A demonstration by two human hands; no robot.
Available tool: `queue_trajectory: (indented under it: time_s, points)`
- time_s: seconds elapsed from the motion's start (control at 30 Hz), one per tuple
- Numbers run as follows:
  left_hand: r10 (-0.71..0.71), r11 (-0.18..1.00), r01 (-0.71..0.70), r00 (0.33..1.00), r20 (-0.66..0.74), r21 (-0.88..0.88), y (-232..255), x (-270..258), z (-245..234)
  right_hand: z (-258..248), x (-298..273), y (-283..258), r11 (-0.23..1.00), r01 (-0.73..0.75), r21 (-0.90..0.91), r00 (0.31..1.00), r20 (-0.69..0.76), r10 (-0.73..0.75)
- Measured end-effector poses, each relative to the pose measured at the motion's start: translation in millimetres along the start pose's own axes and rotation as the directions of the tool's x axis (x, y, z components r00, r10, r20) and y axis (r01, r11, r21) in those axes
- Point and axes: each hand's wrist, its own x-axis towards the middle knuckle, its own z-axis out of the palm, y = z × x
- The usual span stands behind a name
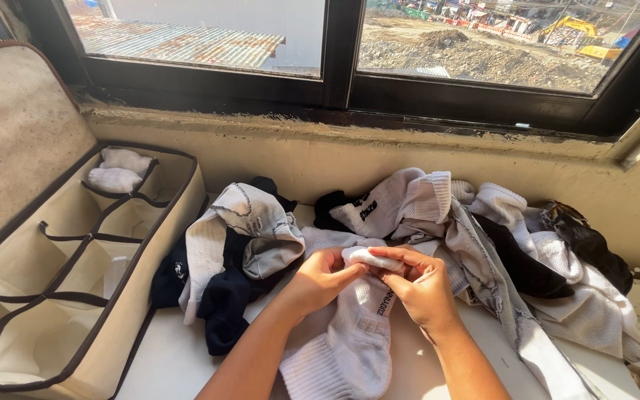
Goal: The person places a folded sock into an organizer compartment by hand, then takes socks from a pile and folds them together.
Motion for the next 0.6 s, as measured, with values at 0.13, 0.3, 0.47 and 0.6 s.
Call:
queue_trajectory:
  time_s: [0.13,0.3,0.47,0.6]
  points:
    - [0.088,0.989,-0.083,0.996,0.034,-0.121,-7,5,3,1,0,4,1.0,0.014,0.014,1.0,-0.012,-0.014]
    - [0.101,0.958,-0.107,0.994,-0.036,-0.266,1,-3,2,5,-2,-3,0.995,0.066,-0.081,0.997,0.053,-0.061]
    - [0.132,0.929,-0.154,0.988,-0.086,-0.337,12,-6,1,7,-3,-9,0.995,0.077,-0.062,0.987,0.143,-0.067]
    - [0.276,0.915,-0.3,0.953,-0.123,-0.271,13,-4,-13,14,2,1,0.986,0.151,-0.07,0.983,0.116,-0.142]
